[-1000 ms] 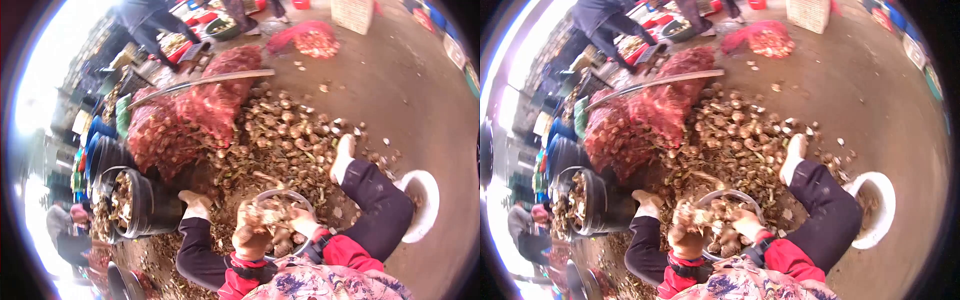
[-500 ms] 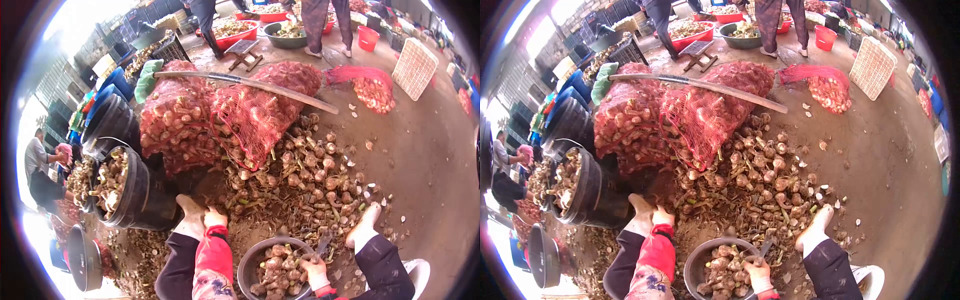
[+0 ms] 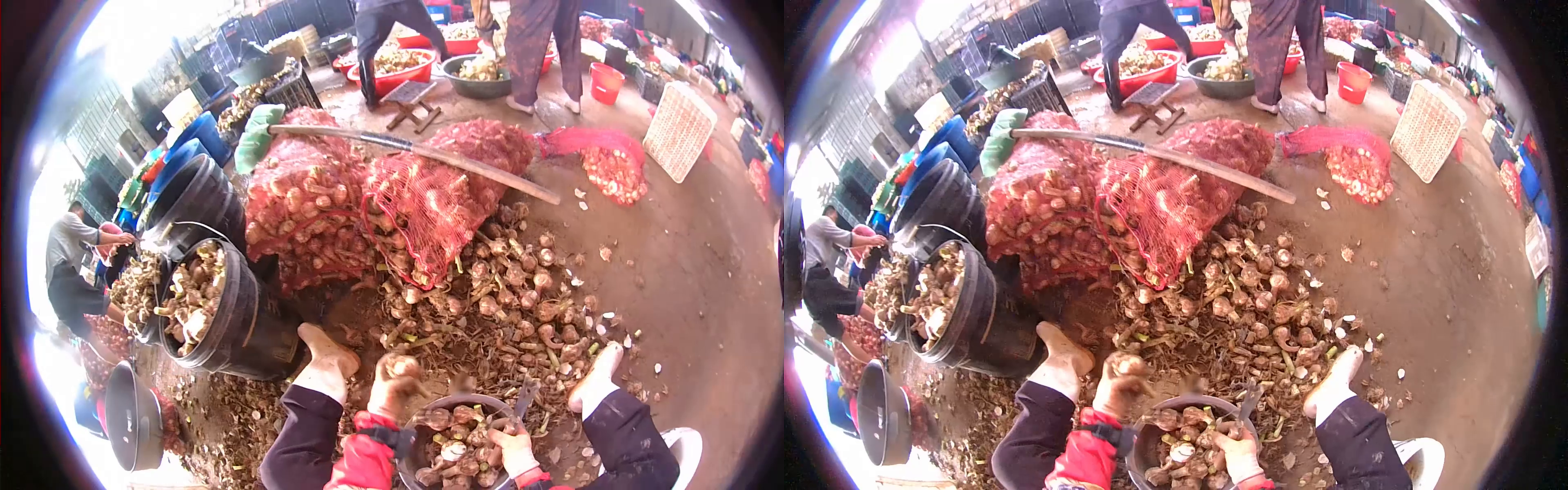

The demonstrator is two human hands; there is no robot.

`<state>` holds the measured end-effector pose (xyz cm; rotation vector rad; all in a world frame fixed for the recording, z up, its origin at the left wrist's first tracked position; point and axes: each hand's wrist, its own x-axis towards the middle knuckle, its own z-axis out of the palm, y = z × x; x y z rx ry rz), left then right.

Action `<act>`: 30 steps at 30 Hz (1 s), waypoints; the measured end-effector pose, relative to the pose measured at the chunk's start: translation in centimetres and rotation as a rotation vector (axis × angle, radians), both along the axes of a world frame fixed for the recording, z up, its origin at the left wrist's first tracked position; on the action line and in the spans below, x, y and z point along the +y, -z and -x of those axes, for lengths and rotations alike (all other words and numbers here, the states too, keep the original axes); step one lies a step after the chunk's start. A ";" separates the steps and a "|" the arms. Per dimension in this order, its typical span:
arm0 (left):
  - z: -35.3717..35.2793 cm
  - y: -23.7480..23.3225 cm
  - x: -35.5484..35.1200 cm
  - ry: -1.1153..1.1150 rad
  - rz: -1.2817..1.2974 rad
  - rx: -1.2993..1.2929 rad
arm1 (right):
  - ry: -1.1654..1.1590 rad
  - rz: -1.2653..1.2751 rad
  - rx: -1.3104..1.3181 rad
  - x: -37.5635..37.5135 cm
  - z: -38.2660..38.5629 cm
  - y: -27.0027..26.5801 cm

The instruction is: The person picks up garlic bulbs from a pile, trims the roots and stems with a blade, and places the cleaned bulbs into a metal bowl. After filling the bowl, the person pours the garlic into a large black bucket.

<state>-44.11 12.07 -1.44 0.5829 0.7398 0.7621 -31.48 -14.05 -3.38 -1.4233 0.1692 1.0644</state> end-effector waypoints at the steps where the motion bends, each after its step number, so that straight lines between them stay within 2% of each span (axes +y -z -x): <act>1: -0.5 -3.2 -2.7 0.015 0.069 -0.055 | -0.004 0.000 -0.022 -0.2 0.1 -0.5; 2: -0.9 -5.5 -5.0 0.034 0.141 -0.108 | 0.037 -0.138 -0.045 -0.6 0.2 0.1; 4: -0.5 -4.8 -7.8 0.186 0.109 -0.295 | 0.037 -0.121 -0.139 -0.6 0.0 -1.8; 5: -0.3 -4.2 -9.1 0.189 0.103 -0.297 | 0.010 -0.055 -0.029 -0.6 -0.4 -5.9; 6: -0.3 -6.0 -10.5 0.243 0.004 -0.238 | -0.005 -0.094 -0.008 -1.3 -0.6 -5.1; 8: -0.1 -7.9 -12.3 0.312 0.001 -0.122 | -0.091 -0.083 -0.059 -2.2 -0.9 -6.7; 10: 0.2 -11.1 -13.3 0.447 -0.026 -0.032 | -0.160 -0.115 -0.321 -2.9 -0.8 -7.4; 11: 0.3 -11.7 -13.3 0.512 -0.086 -0.022 | -0.286 -0.059 -0.541 -3.3 -0.9 -8.9; 12: 0.5 -12.2 -13.5 0.579 -0.146 -0.012 | -0.328 -0.083 -0.648 -3.8 -0.5 -8.7; 14: 1.6 -13.9 -14.7 0.551 -0.270 0.212 | -0.447 -0.127 -1.104 -4.8 -0.3 -9.1; 15: 2.0 -12.8 -14.9 0.553 -0.364 0.296 | -0.495 -0.091 -1.181 -5.1 0.3 -9.7; 16: 2.2 -13.9 -15.1 0.610 -0.364 0.332 | -0.547 -0.061 -1.260 -5.3 0.9 -10.5; 17: 3.0 -13.1 -15.1 0.632 -0.360 0.302 | -0.665 -0.025 -1.189 -5.5 1.1 -11.1; 18: 3.1 -13.0 -15.3 0.652 -0.359 0.269 | -0.652 -0.058 -1.187 -5.5 1.5 -11.1; 19: 3.2 -13.7 -15.8 0.656 -0.214 0.203 | -0.711 -0.014 -1.191 -5.5 1.8 -11.7; 23: 3.5 -13.9 -17.0 0.657 -0.201 0.150 | -0.852 0.047 -1.234 -5.1 2.4 -11.7; 24: 3.4 -14.0 -17.4 0.656 -0.340 0.201 | -0.845 0.048 -1.230 -5.0 2.5 -11.8; 26: 3.1 -13.9 -18.3 0.642 -0.616 0.299 | -0.974 0.121 -1.193 -4.8 2.6 -12.1; 28: 3.4 -12.7 -18.6 0.621 -0.585 0.290 | -1.021 0.149 -1.175 -4.7 2.6 -11.8; 30: 3.2 -12.1 -19.0 0.565 -0.554 0.326 | -0.952 0.093 -1.237 -4.5 2.6 -10.3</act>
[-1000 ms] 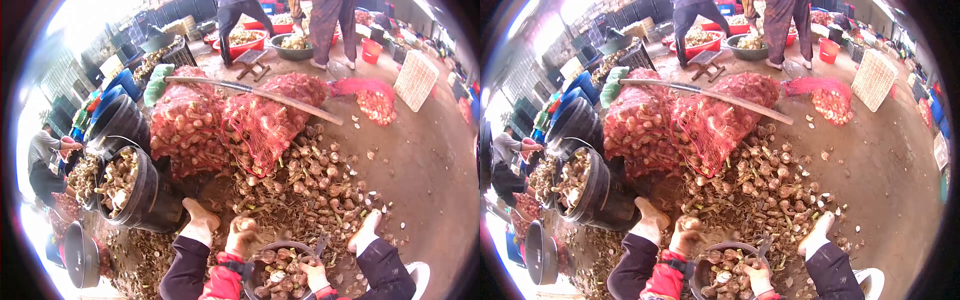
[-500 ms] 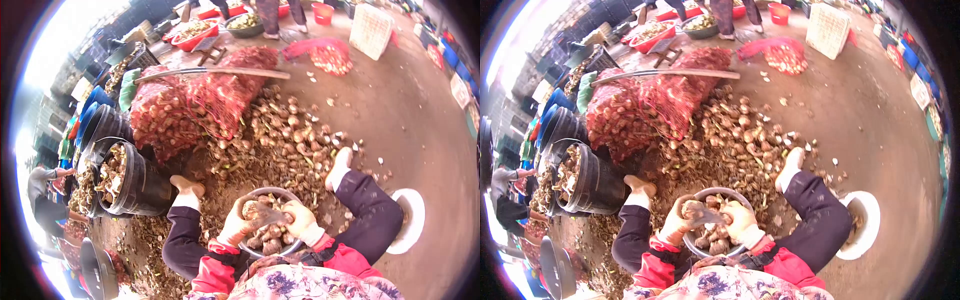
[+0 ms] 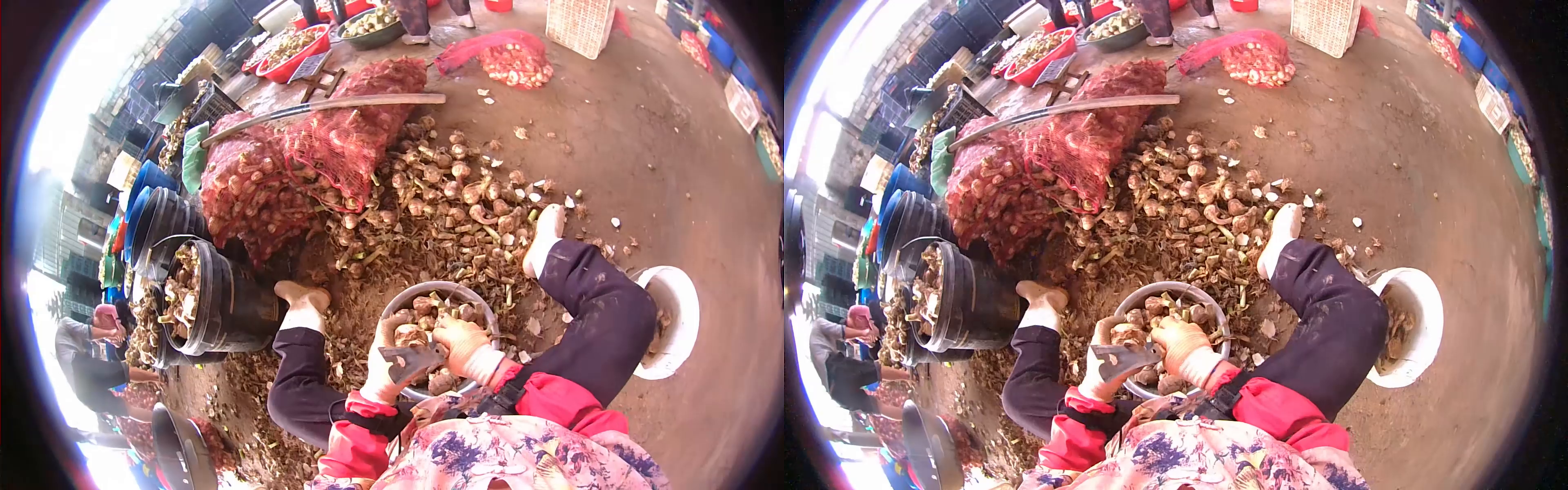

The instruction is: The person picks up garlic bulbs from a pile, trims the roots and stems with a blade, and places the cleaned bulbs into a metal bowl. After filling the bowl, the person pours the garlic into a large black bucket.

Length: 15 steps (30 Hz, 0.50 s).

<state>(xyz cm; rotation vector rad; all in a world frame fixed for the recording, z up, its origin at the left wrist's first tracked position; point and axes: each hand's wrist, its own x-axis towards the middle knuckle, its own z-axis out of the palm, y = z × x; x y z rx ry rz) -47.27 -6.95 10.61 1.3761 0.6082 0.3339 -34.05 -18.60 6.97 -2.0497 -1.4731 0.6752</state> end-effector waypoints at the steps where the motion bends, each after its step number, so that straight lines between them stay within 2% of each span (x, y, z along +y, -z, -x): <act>1: -0.2 0.1 -0.2 -0.023 -0.001 0.005 | 0.024 -0.137 -0.010 0.0 -0.1 0.6; 2: -0.2 0.0 -0.2 -0.020 -0.003 0.007 | 0.027 -0.139 -0.007 0.1 -0.3 1.3; 4: 0.0 -0.3 -0.4 0.002 -0.668 0.260 | 0.069 0.096 0.092 0.3 -0.9 2.1; 5: -0.9 -3.3 -2.7 -0.149 -0.188 0.174 | 0.236 0.161 0.173 -1.3 -3.1 8.0; 6: 0.2 -4.6 -2.3 0.030 -0.587 0.091 | 0.470 0.177 0.361 -2.4 -4.0 10.7; 7: 0.2 -6.2 -2.7 -0.045 -0.418 0.000 | 0.727 0.144 0.540 -3.6 -4.8 13.3; 8: -0.5 -7.1 -2.8 -0.123 -0.255 -0.111 | 1.051 0.056 0.805 -2.9 -5.6 12.2; 9: 0.6 -3.4 -0.6 -0.178 -0.136 -0.193 | 0.986 -0.053 0.631 -1.9 -5.5 12.3; 10: 0.6 -2.8 0.1 -0.217 0.094 -0.260 | 0.929 -0.157 0.454 -1.2 -5.4 12.6; 11: 0.7 -2.1 0.7 -0.274 0.144 -0.241 | 0.813 -0.200 0.465 -0.7 -5.1 10.1; 13: 0.7 -1.2 1.8 -0.369 0.176 -0.209 | 0.774 -0.540 0.618 0.6 -2.8 8.7; 14: 0.7 -1.4 1.4 -0.367 0.249 -0.287 | 0.655 -0.504 0.497 0.1 -1.9 7.1; 15: 1.0 0.2 2.5 -0.286 0.279 -0.376 | 0.540 -0.589 0.395 0.1 -1.3 4.3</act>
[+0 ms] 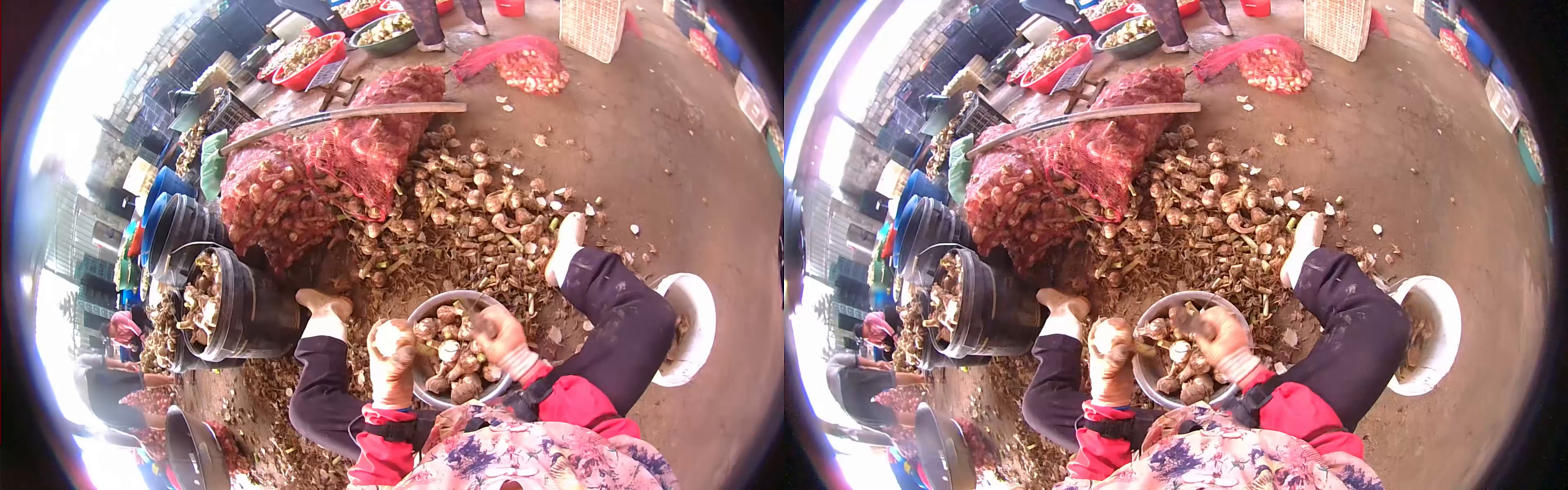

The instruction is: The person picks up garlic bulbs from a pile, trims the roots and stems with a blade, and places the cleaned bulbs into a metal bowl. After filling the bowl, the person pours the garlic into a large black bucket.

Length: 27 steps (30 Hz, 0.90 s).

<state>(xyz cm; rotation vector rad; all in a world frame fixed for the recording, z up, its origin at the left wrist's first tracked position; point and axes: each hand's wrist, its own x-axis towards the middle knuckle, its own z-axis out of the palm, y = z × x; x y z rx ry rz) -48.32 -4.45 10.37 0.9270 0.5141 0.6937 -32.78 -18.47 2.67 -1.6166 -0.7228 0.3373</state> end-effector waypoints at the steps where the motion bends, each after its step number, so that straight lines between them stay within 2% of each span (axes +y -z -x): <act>1: 0.4 1.7 1.2 0.071 0.002 -0.099 | -0.061 -0.062 -0.145 0.3 0.6 -1.9; 2: 0.2 1.6 0.9 0.077 0.005 -0.097 | -0.137 -0.006 -0.159 0.5 1.4 -2.4; 4: -0.5 0.8 -0.4 -0.057 0.167 -0.110 | -0.241 0.085 -0.197 1.3 2.0 -2.5; 7: -1.5 -0.9 -2.0 -0.017 0.280 -0.096 | -0.255 0.080 -0.193 2.9 2.1 -2.5; 8: -1.7 -0.7 -1.9 -0.017 0.285 -0.092 | -0.247 0.003 -0.194 3.5 1.9 -2.4; 9: -1.8 -0.3 -1.7 -0.001 0.350 -0.180 | -0.241 -0.074 -0.194 3.9 1.9 -2.0; 10: -1.7 0.0 -1.6 0.010 0.413 -0.267 | -0.293 0.018 -0.198 4.0 1.2 0.5; 11: -1.6 0.2 -1.4 0.018 0.471 -0.357 | -0.148 0.254 0.214 3.0 2.0 2.5; 13: -2.3 -1.6 -1.6 0.077 0.261 -0.381 | -0.038 0.320 0.694 1.0 1.3 8.4; 15: -1.3 -2.8 -1.2 0.070 0.483 -0.055 | 0.072 0.476 0.517 0.0 0.8 11.9; 16: -0.3 -1.0 0.3 0.269 0.455 0.024 | 0.098 0.467 0.564 0.2 0.5 11.4; 17: 1.4 2.7 2.0 0.419 0.259 0.305 | 0.070 0.475 0.576 0.5 -0.1 9.9; 19: 1.0 3.5 5.2 0.406 0.061 0.693 | 0.112 0.341 0.632 1.2 0.0 8.7; 21: 0.2 7.7 10.1 0.062 0.091 0.759 | 0.132 0.294 0.818 2.0 0.2 7.7; 23: -1.8 14.3 16.8 -0.295 -0.258 0.930 | 0.106 0.369 0.785 2.9 0.3 6.7; 24: -4.1 13.4 19.1 -0.334 -0.510 1.044 | 0.087 0.369 0.826 3.3 0.1 5.6; 25: -4.2 17.9 23.1 -0.311 -0.805 1.243 | 0.082 0.367 0.851 3.6 0.1 5.9; 26: -6.7 16.7 24.0 -0.327 -0.903 1.418 | 0.078 0.365 0.844 3.8 0.0 5.8; 27: -8.0 17.9 25.3 -0.281 -0.933 1.554 | 0.076 0.364 0.838 4.1 -0.2 5.5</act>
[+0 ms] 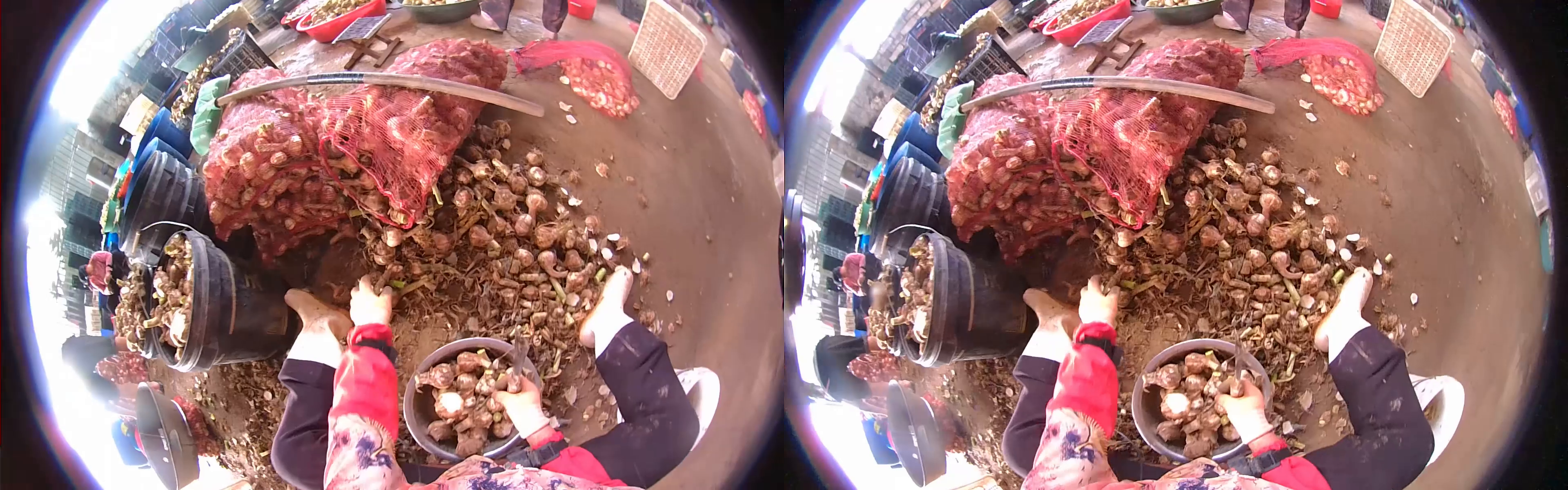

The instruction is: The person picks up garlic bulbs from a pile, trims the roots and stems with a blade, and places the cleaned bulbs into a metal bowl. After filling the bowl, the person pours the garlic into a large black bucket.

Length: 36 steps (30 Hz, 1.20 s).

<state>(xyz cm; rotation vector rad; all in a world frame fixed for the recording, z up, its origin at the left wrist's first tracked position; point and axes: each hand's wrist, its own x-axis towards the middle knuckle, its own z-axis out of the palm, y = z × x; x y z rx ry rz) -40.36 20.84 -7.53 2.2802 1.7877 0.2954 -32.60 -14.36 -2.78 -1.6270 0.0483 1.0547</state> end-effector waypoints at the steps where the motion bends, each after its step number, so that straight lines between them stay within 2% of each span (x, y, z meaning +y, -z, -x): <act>1: -0.8 1.8 2.0 0.013 0.194 0.170 | 0.027 -0.025 0.072 0.3 -0.2 -0.3; 2: -1.2 3.4 3.7 0.032 0.385 0.339 | 0.040 -0.008 0.104 0.4 -0.4 -0.2; 3: -1.2 4.0 4.1 0.035 0.394 0.337 | 0.046 0.022 0.136 0.5 -0.6 0.0; 5: -0.5 4.6 4.3 0.007 0.496 0.165 | 0.055 0.047 0.177 0.6 -0.6 0.5; 6: -1.7 -1.0 1.3 -0.146 0.723 -0.310 | 0.017 0.017 0.062 0.9 -0.6 0.8; 7: -0.4 0.3 1.1 -0.115 0.738 -0.355 | -0.020 -0.015 -0.055 1.1 -0.6 0.8; 8: 1.6 1.9 0.1 -0.084 0.756 -0.402 | -0.013 -0.021 -0.054 1.8 -1.0 -0.5; 10: 3.7 -2.3 -5.0 -0.106 1.161 -0.955 | 0.115 -0.139 0.193 2.8 -2.0 -4.2; 12: 4.5 -5.6 -11.4 -0.190 1.312 -1.219 | 0.181 -0.233 0.199 2.3 -1.4 -3.3; 13: 4.9 -7.1 -14.1 -0.184 1.366 -1.219 | 0.195 -0.293 0.206 2.2 -1.3 -3.8; 14: 5.1 -8.6 -16.6 -0.178 1.421 -1.221 | 0.162 -0.220 0.201 2.1 -1.8 -5.1; 15: 5.2 -10.3 -18.7 -0.107 1.480 -1.198 | 0.148 -0.333 0.200 1.8 -1.9 -6.0; 16: 4.5 -13.5 -20.2 -0.235 1.544 -0.966 | 0.126 -0.450 0.199 1.3 -1.9 -6.7; 17: 5.4 -13.0 -21.0 -0.051 1.482 -0.931 | 0.061 -0.507 0.256 0.8 -1.8 -6.8; 18: 5.7 -13.6 -21.8 0.128 1.411 -0.892 | 0.033 -0.592 0.188 0.7 -1.8 -8.3; 19: 5.5 -14.2 -22.5 0.306 1.378 -1.013 | -0.073 -0.626 0.169 0.3 -1.5 -8.8; 20: 4.6 -17.1 -23.5 0.331 1.278 -1.014 | -0.178 -0.658 0.151 -0.3 -1.3 -9.2; 21: 4.6 -17.2 -24.0 0.353 1.255 -1.027 | -0.306 -0.559 0.231 -1.0 -1.1 -10.0; 22: 4.8 -17.3 -24.3 0.374 1.229 -1.039 | -0.306 -0.567 0.231 -1.4 -0.6 -10.3; 23: 4.9 -17.7 -24.5 0.306 1.290 -1.068 | -0.256 -0.552 0.181 -1.4 -0.2 -10.5; 25: 5.5 -17.2 -24.8 0.278 1.182 -1.075 | -0.193 -0.544 0.126 -2.0 -0.1 -10.8; 27: 6.0 -17.1 -25.1 0.239 1.154 -1.085 | -0.418 -0.227 -0.516 -3.1 -0.8 -10.9; 28: 6.3 -17.1 -25.1 0.273 1.087 -1.051 | -0.413 -0.228 -0.517 -3.6 -0.4 -10.0; 30: 6.4 -17.9 -25.5 0.311 1.025 -1.015 | -0.646 -0.162 -1.022 -4.3 0.5 -8.3; 31: 6.2 -18.8 -25.7 0.268 1.115 -0.995 | -0.729 -0.102 -0.884 -4.4 0.9 -8.5; 32: 6.2 -19.4 -25.9 0.222 1.202 -0.972 | -0.755 -0.089 -0.921 -4.2 1.4 -8.2; 33: 6.1 -18.5 -26.4 0.278 1.147 -1.113 | -0.791 -0.064 -0.918 -3.8 1.7 -8.2; 36: 6.9 -17.3 -26.5 0.389 1.059 -1.029 | -0.863 -0.024 -0.910 -3.3 1.9 -7.8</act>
